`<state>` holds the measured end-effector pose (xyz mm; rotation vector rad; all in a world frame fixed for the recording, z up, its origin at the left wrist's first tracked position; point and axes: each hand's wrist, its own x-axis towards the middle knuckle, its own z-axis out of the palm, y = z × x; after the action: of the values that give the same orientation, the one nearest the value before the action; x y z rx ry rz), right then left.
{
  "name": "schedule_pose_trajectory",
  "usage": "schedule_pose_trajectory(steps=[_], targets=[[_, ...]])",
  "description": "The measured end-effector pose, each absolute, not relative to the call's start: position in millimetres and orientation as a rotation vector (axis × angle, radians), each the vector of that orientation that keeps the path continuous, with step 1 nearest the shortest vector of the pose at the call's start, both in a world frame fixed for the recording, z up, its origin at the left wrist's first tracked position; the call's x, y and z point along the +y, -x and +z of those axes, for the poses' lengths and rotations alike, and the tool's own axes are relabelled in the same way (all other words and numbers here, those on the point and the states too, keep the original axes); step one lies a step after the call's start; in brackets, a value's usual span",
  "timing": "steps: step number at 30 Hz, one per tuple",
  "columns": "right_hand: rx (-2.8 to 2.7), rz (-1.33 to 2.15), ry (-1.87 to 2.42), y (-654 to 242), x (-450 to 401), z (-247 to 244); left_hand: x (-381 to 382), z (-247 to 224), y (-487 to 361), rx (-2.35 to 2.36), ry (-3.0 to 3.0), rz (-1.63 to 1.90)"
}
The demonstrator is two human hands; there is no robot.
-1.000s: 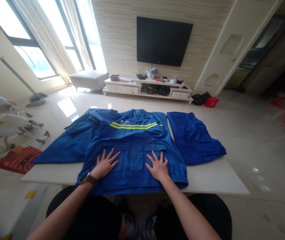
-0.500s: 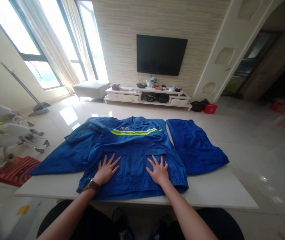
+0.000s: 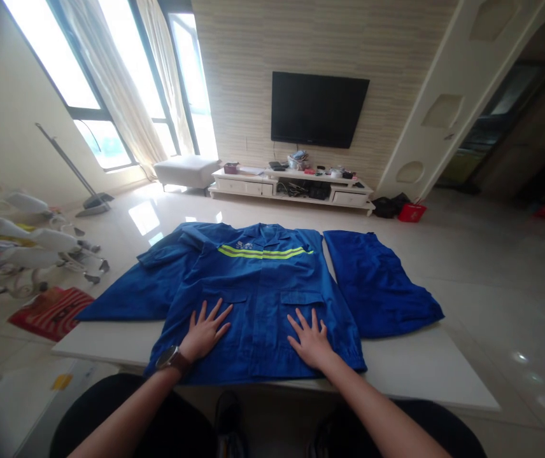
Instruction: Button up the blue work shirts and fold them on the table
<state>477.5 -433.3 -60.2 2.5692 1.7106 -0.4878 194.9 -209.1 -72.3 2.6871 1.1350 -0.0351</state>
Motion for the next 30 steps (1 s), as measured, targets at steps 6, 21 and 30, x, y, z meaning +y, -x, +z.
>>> schedule_pose_trajectory(steps=[6,21,30], targets=[[2.011,-0.661,-2.484,-463,-435,-23,-215,-45,-200,1.151,-2.598,-0.313],[2.579,-0.445,-2.196,-404,-430,-44,-287,33,-234,0.561,-2.634,-0.227],[2.503,-0.445,-2.402,-411,-434,-23,-303,41,-216,0.616,-2.45,-0.395]])
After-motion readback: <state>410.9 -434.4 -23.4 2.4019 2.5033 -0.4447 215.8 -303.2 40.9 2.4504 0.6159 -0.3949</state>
